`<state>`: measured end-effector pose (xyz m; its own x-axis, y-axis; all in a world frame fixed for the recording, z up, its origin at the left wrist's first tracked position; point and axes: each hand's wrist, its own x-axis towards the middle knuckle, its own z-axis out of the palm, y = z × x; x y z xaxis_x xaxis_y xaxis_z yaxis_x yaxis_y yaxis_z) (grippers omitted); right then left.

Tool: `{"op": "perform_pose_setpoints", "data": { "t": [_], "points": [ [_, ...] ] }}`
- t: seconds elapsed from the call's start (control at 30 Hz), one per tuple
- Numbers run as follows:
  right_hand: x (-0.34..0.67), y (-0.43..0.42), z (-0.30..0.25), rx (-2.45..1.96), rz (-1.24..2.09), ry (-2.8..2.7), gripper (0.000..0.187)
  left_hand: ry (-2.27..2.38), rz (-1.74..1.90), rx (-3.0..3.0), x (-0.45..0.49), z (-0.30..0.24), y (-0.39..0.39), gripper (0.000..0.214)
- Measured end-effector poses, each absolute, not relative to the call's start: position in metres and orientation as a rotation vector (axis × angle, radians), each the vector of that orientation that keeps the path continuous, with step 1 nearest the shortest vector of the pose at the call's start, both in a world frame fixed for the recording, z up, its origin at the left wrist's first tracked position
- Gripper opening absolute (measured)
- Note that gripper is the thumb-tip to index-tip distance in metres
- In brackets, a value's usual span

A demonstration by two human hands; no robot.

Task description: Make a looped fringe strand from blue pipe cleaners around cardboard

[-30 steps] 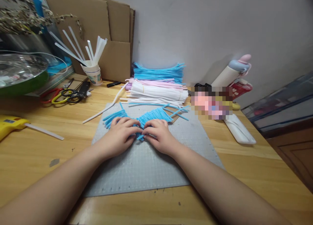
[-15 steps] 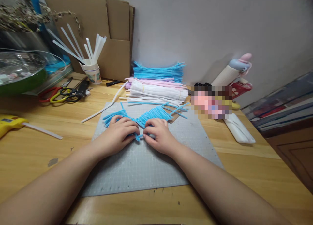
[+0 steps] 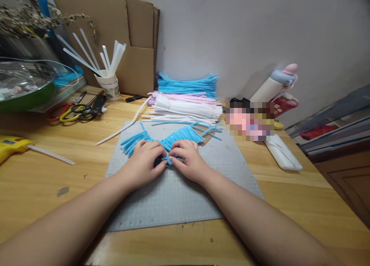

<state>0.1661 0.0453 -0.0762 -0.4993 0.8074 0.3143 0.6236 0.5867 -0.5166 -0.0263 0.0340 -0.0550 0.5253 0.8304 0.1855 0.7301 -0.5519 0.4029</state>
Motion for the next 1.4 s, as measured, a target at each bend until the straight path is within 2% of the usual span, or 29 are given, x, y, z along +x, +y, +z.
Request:
{"op": "perform_pose_setpoints", "data": {
  "t": [0.17, 0.47, 0.63, 0.77, 1.1, 1.27, 1.4],
  "points": [
    [0.166, 0.041, -0.069, -1.117, 0.513, -2.279, 0.012, 1.342, 0.523, 2.468, -0.023, -0.06, 0.035, 0.01],
    [0.169, 0.044, -0.076, -1.121, 0.414, -2.314, 0.014, 1.243, 0.527, 2.366, -0.03, -0.057, 0.035, 0.01],
    [0.17, 0.047, -0.078, -1.095, 0.396, -2.359, 0.01, 1.281, 0.58, 2.26, -0.029, -0.061, 0.041, 0.019],
    [0.169, 0.045, -0.076, -1.114, 0.404, -2.376, 0.008, 1.386, 0.509, 2.415, -0.027, -0.064, 0.043, 0.02],
    [0.167, 0.045, -0.076, -1.133, 0.297, -2.449, 0.013, 1.084, 0.34, 2.57, -0.047, -0.053, 0.048, 0.013],
    [0.167, 0.044, -0.077, -1.132, 0.269, -2.468, 0.013, 1.059, 0.327, 2.543, -0.049, -0.051, 0.049, 0.003],
    [0.168, 0.046, -0.078, -1.132, 0.255, -2.474, 0.012, 1.055, 0.318, 2.532, -0.051, -0.051, 0.049, 0.006]
  ]
}}
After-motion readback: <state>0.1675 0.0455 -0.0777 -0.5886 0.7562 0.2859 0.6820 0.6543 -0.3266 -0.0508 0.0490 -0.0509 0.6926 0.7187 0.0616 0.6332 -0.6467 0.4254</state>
